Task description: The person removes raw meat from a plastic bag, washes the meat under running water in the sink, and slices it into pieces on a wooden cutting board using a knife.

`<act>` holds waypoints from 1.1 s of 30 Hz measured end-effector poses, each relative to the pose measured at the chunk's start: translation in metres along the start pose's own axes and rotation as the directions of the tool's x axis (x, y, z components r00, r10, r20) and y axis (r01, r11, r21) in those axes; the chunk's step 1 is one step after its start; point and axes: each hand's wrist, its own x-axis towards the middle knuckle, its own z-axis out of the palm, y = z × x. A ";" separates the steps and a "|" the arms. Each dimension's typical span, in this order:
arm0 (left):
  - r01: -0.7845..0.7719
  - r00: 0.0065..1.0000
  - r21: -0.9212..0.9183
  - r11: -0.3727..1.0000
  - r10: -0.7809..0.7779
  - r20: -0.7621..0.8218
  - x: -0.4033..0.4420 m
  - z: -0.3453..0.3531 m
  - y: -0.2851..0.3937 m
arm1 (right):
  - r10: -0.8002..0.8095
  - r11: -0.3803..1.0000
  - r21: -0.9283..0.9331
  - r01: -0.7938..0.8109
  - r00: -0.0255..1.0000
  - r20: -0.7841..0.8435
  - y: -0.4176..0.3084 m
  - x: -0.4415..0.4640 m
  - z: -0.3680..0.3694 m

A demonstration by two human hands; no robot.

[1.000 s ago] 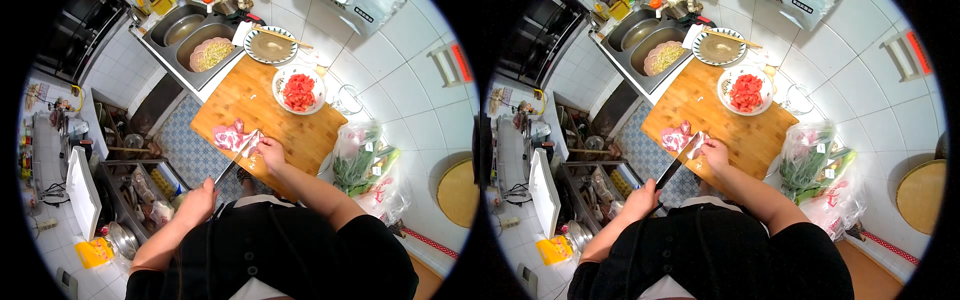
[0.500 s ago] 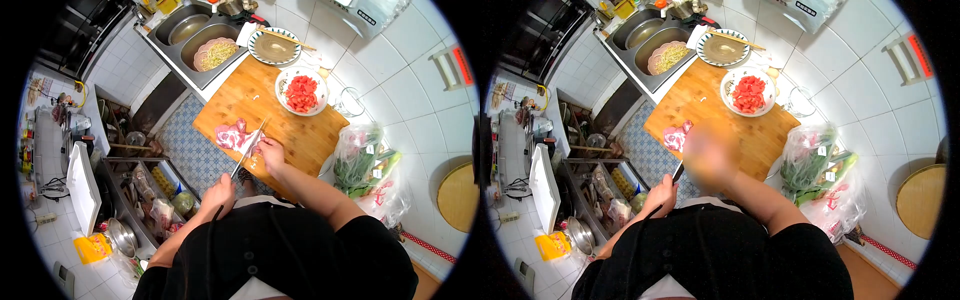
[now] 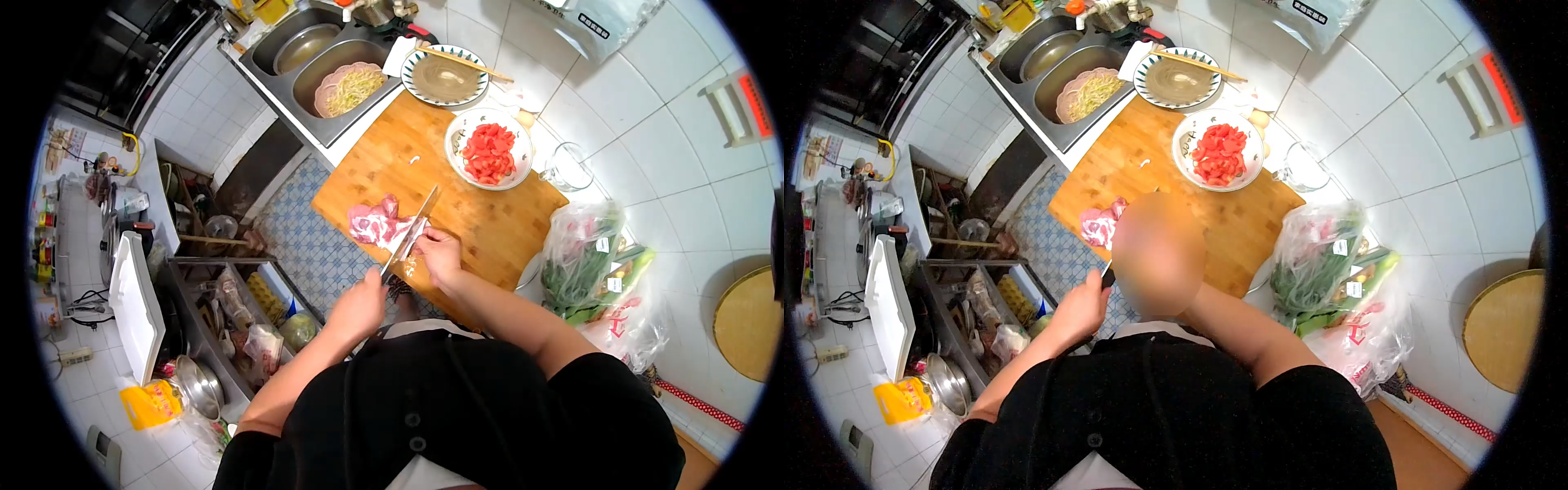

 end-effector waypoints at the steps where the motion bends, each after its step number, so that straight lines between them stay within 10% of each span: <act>1: -0.026 0.999 0.007 1.000 0.026 0.020 0.012 -0.002 0.005 | 0.180 0.982 0.073 -0.176 0.983 -0.047 0.002 0.004 0.000; 2: -0.044 0.999 0.015 0.999 0.044 0.015 0.024 -0.002 0.009 | 0.355 0.928 0.149 -0.341 0.932 -0.080 0.002 0.008 0.000; 14: -0.040 0.999 0.040 0.998 0.040 0.011 0.023 0.001 0.006 | 0.322 0.925 0.239 -0.295 0.943 -0.086 0.027 0.006 -0.002; 29: -0.142 0.990 -0.030 0.989 0.141 -0.014 0.059 -0.004 -0.010 | 0.275 0.959 -0.045 -0.280 0.956 -0.103 0.042 0.000 -0.025; 33: -0.187 0.981 -0.110 0.976 0.179 -0.082 0.042 0.006 -0.037 | 0.211 0.964 0.130 -0.231 0.966 0.148 0.030 -0.005 -0.028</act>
